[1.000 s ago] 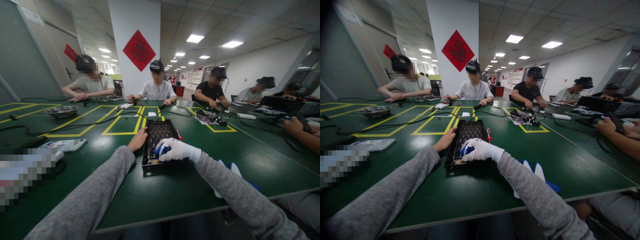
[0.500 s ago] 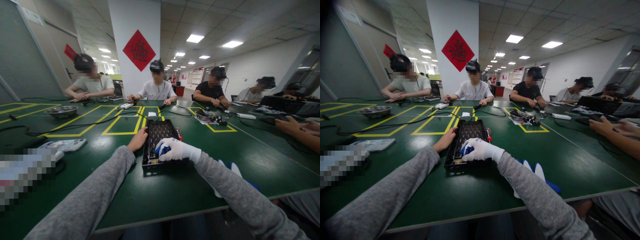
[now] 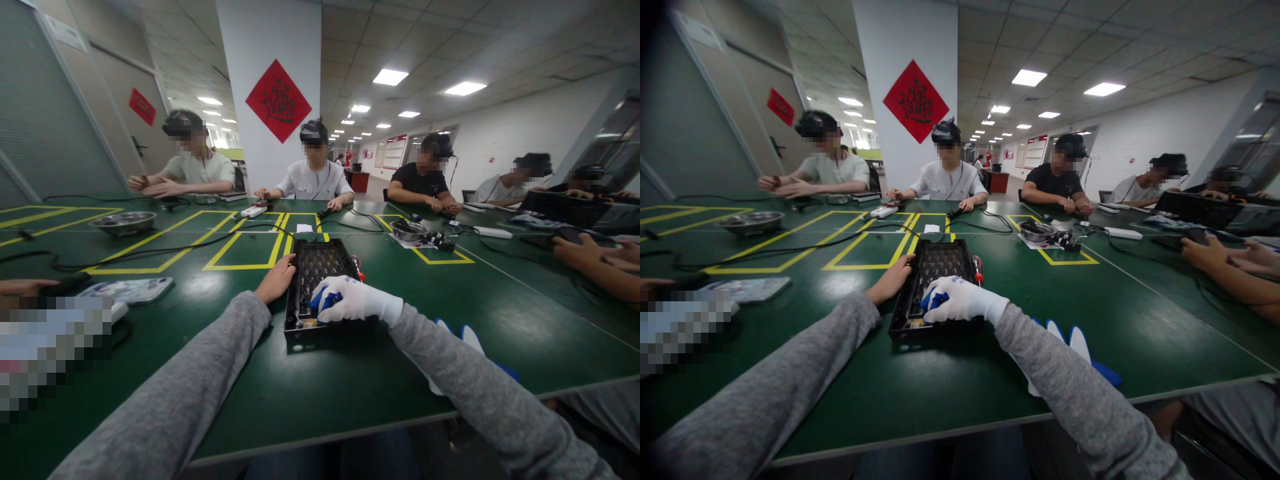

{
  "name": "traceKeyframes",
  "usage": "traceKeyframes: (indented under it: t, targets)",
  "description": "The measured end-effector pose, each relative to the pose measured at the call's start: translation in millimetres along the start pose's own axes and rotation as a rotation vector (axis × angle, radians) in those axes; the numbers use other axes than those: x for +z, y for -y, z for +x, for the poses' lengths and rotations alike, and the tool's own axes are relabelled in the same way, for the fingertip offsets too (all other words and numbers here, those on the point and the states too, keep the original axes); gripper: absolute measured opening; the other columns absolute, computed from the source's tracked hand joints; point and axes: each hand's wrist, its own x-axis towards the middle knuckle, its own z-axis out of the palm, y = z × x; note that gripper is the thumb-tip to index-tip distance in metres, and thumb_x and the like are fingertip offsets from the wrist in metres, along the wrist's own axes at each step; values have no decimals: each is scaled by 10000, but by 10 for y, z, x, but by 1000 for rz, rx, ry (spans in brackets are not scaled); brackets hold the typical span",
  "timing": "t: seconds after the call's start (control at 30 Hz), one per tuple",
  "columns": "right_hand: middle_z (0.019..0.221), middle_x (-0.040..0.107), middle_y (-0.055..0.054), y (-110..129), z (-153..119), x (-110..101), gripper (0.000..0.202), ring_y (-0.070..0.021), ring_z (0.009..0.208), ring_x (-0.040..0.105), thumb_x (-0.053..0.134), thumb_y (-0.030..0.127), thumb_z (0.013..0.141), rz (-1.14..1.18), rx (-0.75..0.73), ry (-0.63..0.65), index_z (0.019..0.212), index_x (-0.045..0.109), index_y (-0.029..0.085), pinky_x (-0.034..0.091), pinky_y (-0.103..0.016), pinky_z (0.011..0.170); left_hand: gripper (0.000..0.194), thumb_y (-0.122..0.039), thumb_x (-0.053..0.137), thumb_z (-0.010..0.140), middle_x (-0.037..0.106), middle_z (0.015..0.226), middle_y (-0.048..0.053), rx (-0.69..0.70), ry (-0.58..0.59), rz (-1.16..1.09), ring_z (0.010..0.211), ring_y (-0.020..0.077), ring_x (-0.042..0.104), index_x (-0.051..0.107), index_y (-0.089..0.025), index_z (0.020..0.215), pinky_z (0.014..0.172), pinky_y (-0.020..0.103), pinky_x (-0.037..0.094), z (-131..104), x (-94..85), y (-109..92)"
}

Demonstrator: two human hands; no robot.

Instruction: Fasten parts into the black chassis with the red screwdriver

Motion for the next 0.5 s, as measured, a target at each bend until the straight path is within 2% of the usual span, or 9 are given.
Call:
traceKeyframes:
  t: [0.33,0.5]
  targets:
    - [952,622,-21,-6,4,2,241,-118,763,590,676,323,644,20,28,12,820,684,160,461,-206,681,500,-253,308,800,448,1300,116,-13,-1,-6,1220,218,389,402,-92,1264,1047,374,279,4,1,-1]
    - [987,615,-28,-3,8,-4,222,-124,791,588,664,325,660,-7,-3,9,805,687,158,456,-214,716,499,-257,307,801,455,1290,119,-8,-3,-7,1209,219,400,402,-91,1262,1041,378,287,2,0,-1]
